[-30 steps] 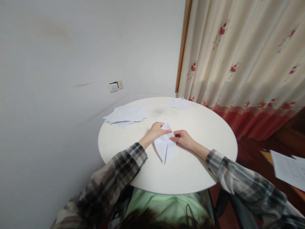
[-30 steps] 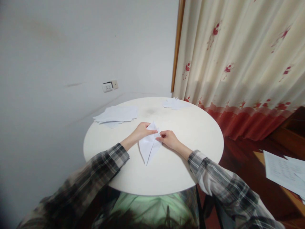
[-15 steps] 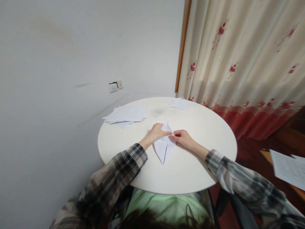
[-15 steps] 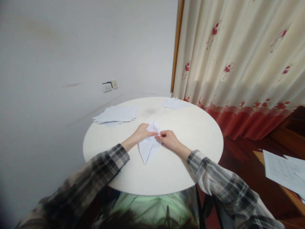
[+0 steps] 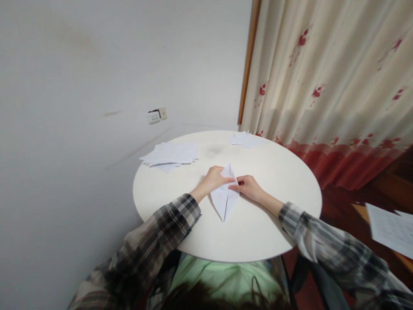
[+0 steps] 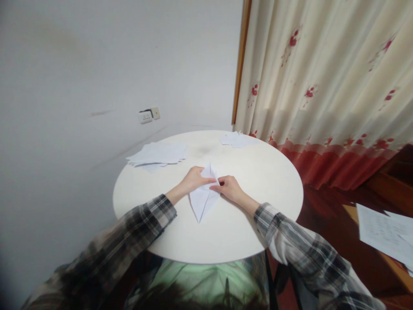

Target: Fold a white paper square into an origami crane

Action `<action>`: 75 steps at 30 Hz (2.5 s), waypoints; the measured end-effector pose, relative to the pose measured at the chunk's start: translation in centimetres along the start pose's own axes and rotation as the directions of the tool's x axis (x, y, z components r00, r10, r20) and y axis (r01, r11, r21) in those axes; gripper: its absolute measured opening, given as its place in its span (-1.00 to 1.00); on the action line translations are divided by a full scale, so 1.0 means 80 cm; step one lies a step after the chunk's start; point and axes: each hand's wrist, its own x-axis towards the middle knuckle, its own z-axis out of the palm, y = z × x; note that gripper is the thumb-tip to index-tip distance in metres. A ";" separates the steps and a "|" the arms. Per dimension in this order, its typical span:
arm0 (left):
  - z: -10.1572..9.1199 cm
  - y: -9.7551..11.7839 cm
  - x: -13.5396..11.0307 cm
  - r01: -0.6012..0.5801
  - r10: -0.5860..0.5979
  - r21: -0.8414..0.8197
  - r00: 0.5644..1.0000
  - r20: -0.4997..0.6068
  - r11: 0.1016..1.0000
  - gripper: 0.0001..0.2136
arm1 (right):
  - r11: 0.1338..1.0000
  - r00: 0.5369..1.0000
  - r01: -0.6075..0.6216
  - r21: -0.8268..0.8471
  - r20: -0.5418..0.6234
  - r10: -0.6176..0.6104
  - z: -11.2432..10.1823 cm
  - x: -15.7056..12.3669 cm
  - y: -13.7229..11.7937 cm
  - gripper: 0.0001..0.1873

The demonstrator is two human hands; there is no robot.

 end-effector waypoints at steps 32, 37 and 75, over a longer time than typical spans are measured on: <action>-0.001 0.001 0.000 0.039 -0.035 -0.088 0.999 0.037 0.995 -0.78 | 0.999 1.000 0.029 -0.038 -0.007 -0.029 -0.001 -0.001 -0.004 -0.64; -0.002 0.005 -0.002 0.039 -0.040 -0.127 0.999 -0.003 0.991 -0.72 | 0.998 0.999 0.051 -0.032 0.010 -0.051 -0.001 -0.001 -0.004 -0.68; -0.008 -0.005 0.001 -0.010 0.010 0.008 0.999 0.049 1.000 -0.71 | 0.995 0.999 0.038 0.093 -0.012 -0.037 -0.006 -0.003 -0.003 -0.66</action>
